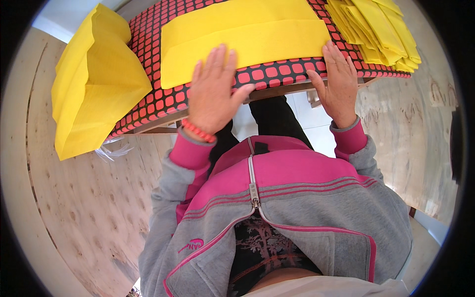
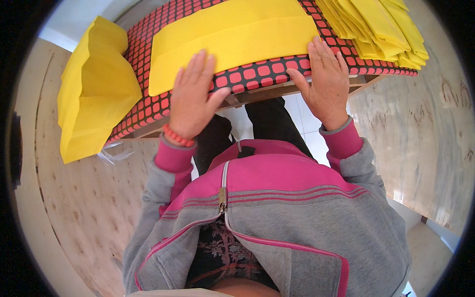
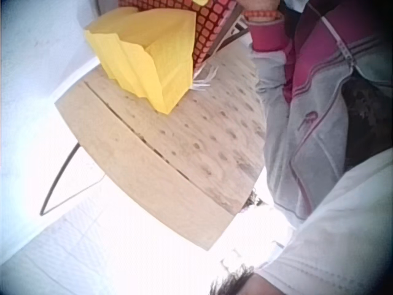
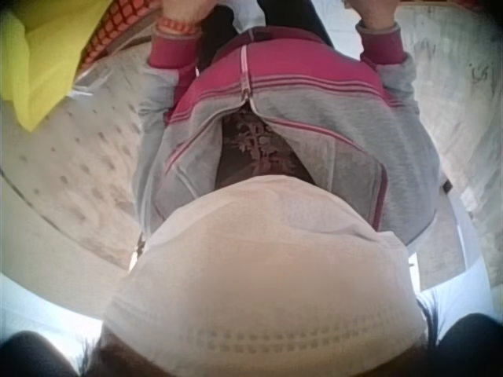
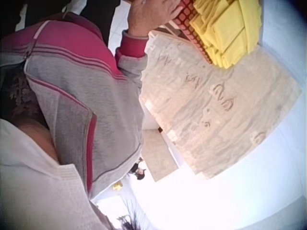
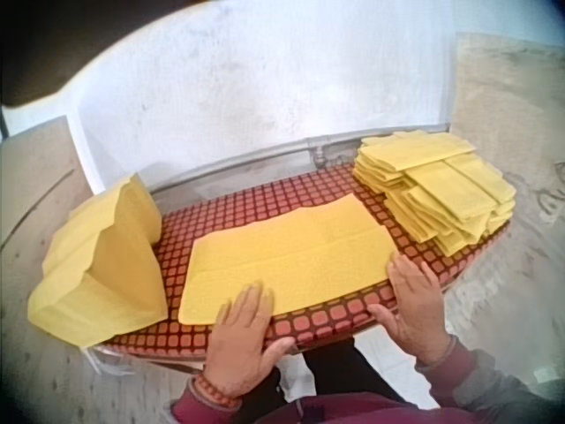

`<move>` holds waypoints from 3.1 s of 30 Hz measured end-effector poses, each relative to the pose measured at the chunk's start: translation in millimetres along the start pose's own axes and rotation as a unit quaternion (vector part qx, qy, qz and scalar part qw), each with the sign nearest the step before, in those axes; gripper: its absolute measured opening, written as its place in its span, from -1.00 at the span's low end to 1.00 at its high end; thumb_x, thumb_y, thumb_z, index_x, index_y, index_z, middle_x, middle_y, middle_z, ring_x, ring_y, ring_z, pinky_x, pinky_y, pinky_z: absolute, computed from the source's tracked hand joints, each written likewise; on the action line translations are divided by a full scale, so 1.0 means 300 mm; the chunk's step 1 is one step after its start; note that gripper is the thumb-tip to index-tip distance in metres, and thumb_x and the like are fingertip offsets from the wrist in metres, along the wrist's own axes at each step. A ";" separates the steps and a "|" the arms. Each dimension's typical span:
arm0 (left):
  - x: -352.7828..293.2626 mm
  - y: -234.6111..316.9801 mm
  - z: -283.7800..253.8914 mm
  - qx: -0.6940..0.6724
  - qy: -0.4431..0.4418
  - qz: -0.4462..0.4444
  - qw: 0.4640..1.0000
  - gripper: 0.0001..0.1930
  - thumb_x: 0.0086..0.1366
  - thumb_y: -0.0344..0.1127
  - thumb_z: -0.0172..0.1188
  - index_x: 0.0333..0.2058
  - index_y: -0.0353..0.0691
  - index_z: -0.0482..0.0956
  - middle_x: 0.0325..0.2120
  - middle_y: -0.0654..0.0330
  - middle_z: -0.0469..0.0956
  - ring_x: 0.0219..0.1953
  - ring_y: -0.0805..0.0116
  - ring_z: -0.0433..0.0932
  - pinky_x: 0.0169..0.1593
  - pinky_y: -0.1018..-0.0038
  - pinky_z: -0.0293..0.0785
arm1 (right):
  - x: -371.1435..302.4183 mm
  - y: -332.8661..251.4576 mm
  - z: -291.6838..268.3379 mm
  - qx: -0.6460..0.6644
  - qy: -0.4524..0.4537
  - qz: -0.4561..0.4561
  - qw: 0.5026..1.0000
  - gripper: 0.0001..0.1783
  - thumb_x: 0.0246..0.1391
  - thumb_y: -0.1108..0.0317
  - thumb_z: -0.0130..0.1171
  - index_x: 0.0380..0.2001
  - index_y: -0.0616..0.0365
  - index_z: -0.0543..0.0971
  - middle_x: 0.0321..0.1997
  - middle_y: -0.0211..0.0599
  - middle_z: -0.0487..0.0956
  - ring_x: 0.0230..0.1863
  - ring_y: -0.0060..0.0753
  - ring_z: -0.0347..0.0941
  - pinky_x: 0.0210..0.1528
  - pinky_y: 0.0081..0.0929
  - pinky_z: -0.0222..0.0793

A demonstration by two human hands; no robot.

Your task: The person folds yellow paper sheets on a patterned table. They fold the paper in half, then fold the edges inward to create a smaller rectangle, and place the finished piece on a growing stack.

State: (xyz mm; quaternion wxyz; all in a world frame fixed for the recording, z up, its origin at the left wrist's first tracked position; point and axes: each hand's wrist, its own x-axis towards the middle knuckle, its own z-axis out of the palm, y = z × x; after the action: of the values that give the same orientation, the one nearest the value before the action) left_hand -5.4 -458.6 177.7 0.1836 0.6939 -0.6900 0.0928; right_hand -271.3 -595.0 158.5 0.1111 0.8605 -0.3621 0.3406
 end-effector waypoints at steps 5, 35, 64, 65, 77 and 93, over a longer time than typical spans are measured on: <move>-0.128 -0.151 -0.074 0.056 -0.007 -0.076 0.995 -0.23 0.36 0.06 0.19 0.38 -0.31 0.24 0.42 -0.01 0.20 0.48 0.06 0.13 0.45 -0.06 -0.06 | -0.003 0.000 0.006 0.012 0.003 0.003 1.000 -0.29 0.18 -0.06 0.28 0.17 0.32 0.50 0.29 -0.02 0.51 0.34 -0.10 0.40 0.41 -0.08 0.13; -0.114 -0.155 -0.102 0.102 0.008 -0.051 0.993 -0.41 0.39 -0.09 0.16 0.27 -0.32 0.37 0.32 -0.05 0.34 0.40 0.01 0.26 0.43 -0.03 0.01 | 0.010 0.081 -0.033 0.013 -0.027 0.024 0.999 -0.38 0.24 0.00 0.20 0.19 0.24 0.49 0.32 -0.07 0.48 0.39 -0.10 0.33 0.44 -0.07 0.10; 0.208 -0.222 -0.040 0.076 0.078 0.087 0.990 -0.56 0.19 -0.53 0.10 0.05 -0.10 0.62 0.06 0.04 0.61 0.16 0.05 0.53 0.37 0.02 0.22 | 0.083 -0.007 -0.124 0.095 0.014 -0.211 0.973 -0.77 0.02 0.43 0.16 -0.20 0.11 0.56 -0.22 -0.28 0.63 -0.21 -0.19 0.61 -0.21 -0.29 0.50; 0.204 -0.225 -0.039 0.088 0.105 0.063 0.989 -0.56 0.19 -0.54 0.11 0.05 -0.11 0.62 0.06 0.01 0.60 0.16 0.03 0.53 0.37 0.02 0.21 | 0.048 -0.045 -0.146 0.115 0.005 -0.215 0.970 -0.78 0.01 0.41 0.17 -0.22 0.10 0.57 -0.24 -0.29 0.63 -0.22 -0.22 0.61 -0.21 -0.32 0.50; -0.231 0.066 -0.118 -0.801 -0.093 -0.320 0.497 -0.54 0.54 -0.03 -0.03 0.12 -0.32 0.47 -0.02 0.08 0.64 -0.01 0.28 0.66 0.05 0.43 0.57 | 0.011 -0.386 -0.177 0.198 -0.058 -0.216 0.954 -0.79 -0.06 0.32 0.18 -0.30 0.10 0.57 -0.31 -0.36 0.56 -0.31 -0.30 0.56 -0.26 -0.38 0.46; -0.264 -0.041 -0.132 -0.811 -0.125 -0.306 0.483 -0.53 0.38 -0.52 0.10 0.25 -0.37 0.35 0.15 0.08 0.53 0.15 0.26 0.56 0.23 0.35 0.48 | 0.130 -0.045 -0.191 0.065 -0.014 -0.146 0.987 -0.41 -0.09 0.32 0.41 0.09 0.11 0.52 0.15 -0.19 0.55 0.18 -0.06 0.48 0.19 -0.17 0.40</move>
State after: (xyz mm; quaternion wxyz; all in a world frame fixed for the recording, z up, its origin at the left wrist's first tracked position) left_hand 9.2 -370.6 182.2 0.5937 0.4093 -0.2192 -0.6572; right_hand -271.0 -581.8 227.9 0.0983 0.9145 -0.2108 0.3311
